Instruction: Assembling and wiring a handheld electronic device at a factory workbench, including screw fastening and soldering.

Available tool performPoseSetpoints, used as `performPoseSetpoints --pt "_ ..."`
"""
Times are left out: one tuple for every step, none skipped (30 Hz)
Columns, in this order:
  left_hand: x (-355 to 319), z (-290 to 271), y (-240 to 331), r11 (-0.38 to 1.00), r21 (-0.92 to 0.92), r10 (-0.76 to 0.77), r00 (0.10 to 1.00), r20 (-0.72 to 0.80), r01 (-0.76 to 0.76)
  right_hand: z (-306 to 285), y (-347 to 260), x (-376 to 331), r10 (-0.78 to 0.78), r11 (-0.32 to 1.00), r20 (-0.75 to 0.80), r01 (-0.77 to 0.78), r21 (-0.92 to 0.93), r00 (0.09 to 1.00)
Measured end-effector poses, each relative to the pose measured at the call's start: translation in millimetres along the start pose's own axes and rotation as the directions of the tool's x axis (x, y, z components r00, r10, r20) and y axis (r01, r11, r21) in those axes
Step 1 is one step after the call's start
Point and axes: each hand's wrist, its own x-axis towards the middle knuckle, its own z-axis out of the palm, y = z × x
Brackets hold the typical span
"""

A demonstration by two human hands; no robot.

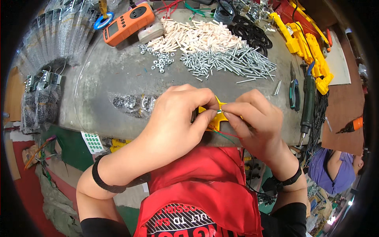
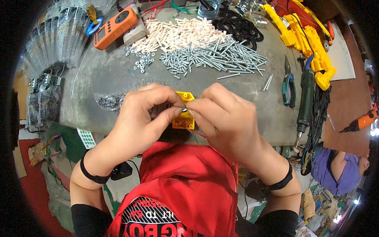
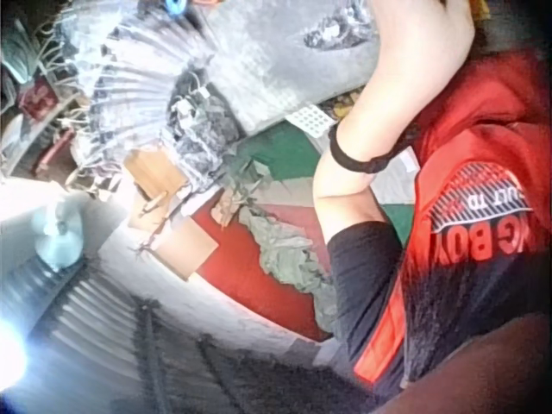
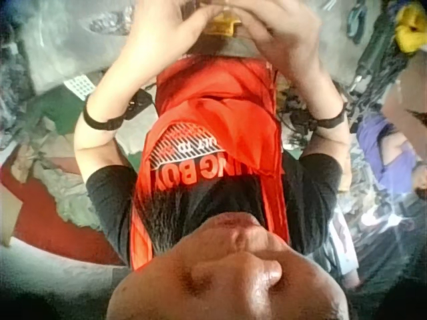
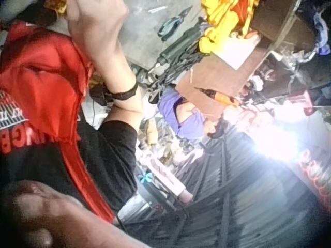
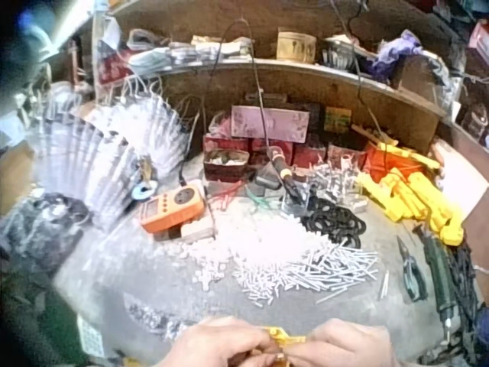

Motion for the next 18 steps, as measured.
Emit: performPoseSetpoints --pt "-0.8 1.3 -1.5 0.999 -0.035 0.004 1.0 -0.013 -0.004 1.3 -0.8 -0.3 0.001 1.0 0.0 -0.001 -0.001 1.0" --pt "-1.5 2.1 -2.4 0.998 -0.069 0.007 1.0 -0.025 -0.008 2.7 -1.2 -0.2 0.052 0.997 0.005 -0.053 0.05 0.999" --pt "-2.2 2.0 -2.5 0.998 -0.07 0.008 1.0 -0.022 -0.009 3.3 -1.5 0.0 0.104 0.989 0.011 -0.104 0.102 0.995" --pt "-2.1 1.6 -3.2 0.998 -0.066 0.012 1.0 -0.024 -0.014 3.0 -1.4 1.3 0.108 0.989 0.01 -0.108 0.101 0.994" --pt "-2.0 1.5 -3.7 0.998 -0.061 0.017 1.0 -0.025 -0.019 2.0 -1.5 3.1 0.16 0.971 0.049 -0.166 0.174 0.986" --pt "-2.0 2.4 -5.1 0.998 -0.061 0.018 1.0 -0.02 -0.02 1.4 -1.7 3.8 0.209 0.944 0.091 -0.225 0.243 0.974" --pt "-1.7 3.4 -7.2 0.998 -0.029 0.059 0.998 -0.035 -0.06 1.7 -2.2 3.2 0.214 0.943 0.084 -0.228 0.242 0.973" --pt "-1.3 4.1 -8.8 0.995 0.003 0.1 0.994 -0.049 -0.1 2.1 -2.5 2.3 0.355 0.821 0.193 -0.404 0.404 0.915" --pt "-0.5 4.5 -9.7 0.994 0.005 0.105 0.994 -0.042 -0.105 2.3 -3.0 2.0 0.458 0.641 0.321 -0.558 0.527 0.829" --pt "-0.2 5.0 -9.9 0.984 0.039 0.176 0.982 -0.065 -0.173 0.3 -5.2 3.3 0.46 0.641 0.314 -0.556 0.53 0.83" --pt "-0.2 4.6 -9.5 0.968 0.074 0.246 0.966 -0.085 -0.24 -3.4 -8.7 5.9 0.504 0.503 0.438 -0.666 0.552 0.744" --pt "-1.0 3.3 -8.7 0.966 0.077 0.252 0.964 -0.081 -0.246 -5.5 -11.3 7.6 0.521 0.353 0.559 -0.759 0.548 0.645" --pt "1.1 3.6 -9.1 0.933 0.176 0.333 0.939 -0.085 -0.315 -5.4 -9.9 8.3 0.526 0.357 0.549 -0.755 0.55 0.649" --pt "2.4 3.8 -9.3 0.885 0.273 0.413 0.907 -0.082 -0.378 -4.6 -9.6 8.2 0.509 0.096 0.656 -0.795 0.6 0.557" --pt "1.5 3.5 -8.0 0.864 0.329 0.427 0.901 -0.074 -0.382 -3.2 -9.5 7.9 0.453 -0.172 0.756 -0.786 0.594 0.473" --pt "0.3 3.4 -6.3 0.861 0.328 0.433 0.898 -0.073 -0.389 0.3 -11.0 3.5 0.457 -0.169 0.751 -0.783 0.598 0.475" --pt "-0.4 3.2 -5.3 0.857 0.342 0.431 0.9 -0.067 -0.385 6.2 -12.1 -2.6 0.404 -0.323 0.78 -0.723 0.61 0.478" --pt "0.1 3.2 -4.9 0.854 0.356 0.427 0.902 -0.062 -0.38 8.6 -12.1 -5.8 0.347 -0.471 0.801 -0.648 0.599 0.488"
